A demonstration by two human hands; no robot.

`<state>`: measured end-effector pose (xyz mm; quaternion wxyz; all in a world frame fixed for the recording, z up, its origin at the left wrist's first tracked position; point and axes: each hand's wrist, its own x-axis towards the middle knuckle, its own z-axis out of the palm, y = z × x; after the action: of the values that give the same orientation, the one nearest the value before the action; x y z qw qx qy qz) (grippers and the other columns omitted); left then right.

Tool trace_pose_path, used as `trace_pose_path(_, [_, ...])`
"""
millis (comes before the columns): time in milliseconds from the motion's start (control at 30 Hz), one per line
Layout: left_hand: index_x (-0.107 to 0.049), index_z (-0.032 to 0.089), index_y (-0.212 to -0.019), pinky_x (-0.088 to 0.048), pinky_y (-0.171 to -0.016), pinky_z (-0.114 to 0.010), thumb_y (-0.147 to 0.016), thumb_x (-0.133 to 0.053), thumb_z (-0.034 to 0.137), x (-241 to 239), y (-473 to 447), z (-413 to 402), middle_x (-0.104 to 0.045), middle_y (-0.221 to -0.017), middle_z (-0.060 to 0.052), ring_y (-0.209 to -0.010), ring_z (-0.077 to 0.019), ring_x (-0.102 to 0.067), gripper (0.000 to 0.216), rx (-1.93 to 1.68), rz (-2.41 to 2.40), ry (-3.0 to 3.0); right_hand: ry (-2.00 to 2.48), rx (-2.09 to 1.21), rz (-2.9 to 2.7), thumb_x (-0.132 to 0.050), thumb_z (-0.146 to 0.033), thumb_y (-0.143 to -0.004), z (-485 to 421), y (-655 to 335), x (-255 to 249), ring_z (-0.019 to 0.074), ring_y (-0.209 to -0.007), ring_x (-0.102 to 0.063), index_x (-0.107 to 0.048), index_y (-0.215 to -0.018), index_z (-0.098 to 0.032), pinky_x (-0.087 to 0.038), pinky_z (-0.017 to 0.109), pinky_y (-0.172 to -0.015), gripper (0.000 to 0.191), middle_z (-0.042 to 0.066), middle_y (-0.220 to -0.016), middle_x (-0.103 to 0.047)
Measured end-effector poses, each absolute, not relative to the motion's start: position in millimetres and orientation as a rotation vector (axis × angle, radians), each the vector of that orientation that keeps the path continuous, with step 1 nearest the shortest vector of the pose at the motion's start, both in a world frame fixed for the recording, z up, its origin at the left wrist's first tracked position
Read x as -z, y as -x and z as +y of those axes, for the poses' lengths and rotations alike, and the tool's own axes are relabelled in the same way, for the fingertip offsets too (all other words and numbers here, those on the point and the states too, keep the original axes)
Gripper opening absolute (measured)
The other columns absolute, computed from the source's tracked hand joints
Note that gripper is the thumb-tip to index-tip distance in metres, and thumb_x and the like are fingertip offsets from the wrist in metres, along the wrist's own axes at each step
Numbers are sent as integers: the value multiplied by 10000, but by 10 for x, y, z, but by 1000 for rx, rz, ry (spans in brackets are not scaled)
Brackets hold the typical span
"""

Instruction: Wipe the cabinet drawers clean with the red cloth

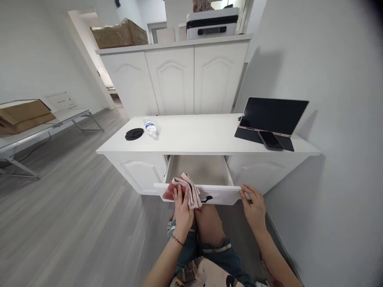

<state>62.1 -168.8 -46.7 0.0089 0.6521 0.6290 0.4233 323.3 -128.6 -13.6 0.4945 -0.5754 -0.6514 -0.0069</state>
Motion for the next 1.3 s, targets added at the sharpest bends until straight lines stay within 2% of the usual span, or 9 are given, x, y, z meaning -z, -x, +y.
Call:
trace_pose_path(233, [-308, 272, -1424, -142, -1107, -585, -799, -431, 55, 509, -950, -1478, -147, -1546, -60, -1407, -301, -34, 673, -1161, 1845, -2197, 1372, -156, -1670, -414, -449, -913, -1068, -3358, 72, 220, -995, -596, -657, -1063, -214, -472, 403, -883, 369, 94, -1064, -649])
trace_pose_path(367, [-315, 294, -1417, -146, -1085, -622, -759, -444, 25, 508, -1213, -1412, -260, -1513, -74, -1394, -324, -143, 723, -960, 1756, -2385, 1389, -314, -1645, -389, -462, -915, -1026, -3389, -3, 204, -999, -600, -668, -1047, -218, -476, 365, -873, 393, 79, -1055, -652])
trace_pose_path(500, [-254, 323, -1436, -197, -1104, -537, -822, -425, 79, 482, -1423, -1344, -281, -1507, -23, -1379, -265, -228, 682, -780, 1634, -2609, 1387, -463, -1578, -344, -475, -920, -999, -3400, -85, 204, -993, -603, -682, -982, -200, -471, 360, -874, 440, 79, -1017, -669])
trace_pose_path(667, [-183, 295, -1456, -277, -1076, -402, -912, -340, 174, 588, -1583, -1242, -270, -1510, 23, -1382, -171, -219, 580, -580, 1474, -2874, 1380, -530, -1578, -304, -488, -925, -976, -3435, -93, 206, -1015, -597, -677, -982, -197, -464, 370, -893, 476, 84, -1022, -673])
trace_pose_path(933, [-262, 232, -1436, -314, -1038, -307, -937, -309, 191, 888, -1509, -1184, -338, -1482, 32, -1370, -104, -233, 503, -467, 1210, -2948, 1380, -288, -1656, -432, -524, -875, -944, -3391, -2, 223, -969, -606, -688, -1008, -203, -475, 410, -894, 431, 99, -1024, -664])
trace_pose_path(1067, [-253, 205, -1440, -326, -1027, -276, -928, -317, 181, 985, -1351, -1151, -314, -1494, 8, -1344, -118, -300, 517, -459, 1161, -2916, 1368, -252, -1628, -434, -530, -877, -911, -3356, 24, 220, -955, -614, -690, -995, -191, -488, 402, -879, 441, 101, -1008, -666])
trace_pose_path(1167, [-280, 177, -1432, -313, -1041, -279, -892, -351, 144, 1021, -1199, -1142, -347, -1477, -43, -1305, -146, -374, 545, -396, 1132, -2870, 1376, -252, -1614, -430, -529, -880, -887, -3342, 28, 219, -958, -617, -687, -999, -188, -492, 397, -871, 443, 103, -1020, -664])
trace_pose_path(1300, [-376, 178, -1390, -430, -915, -339, -851, -351, 88, 1027, -941, -1182, -581, -1278, -109, -1126, -213, -557, 548, -266, 1236, -2747, 1394, -221, -1612, -429, -533, -879, -869, -3333, 35, 221, -949, -622, -691, -987, -184, -493, 390, -860, 450, 108, -1014, -668])
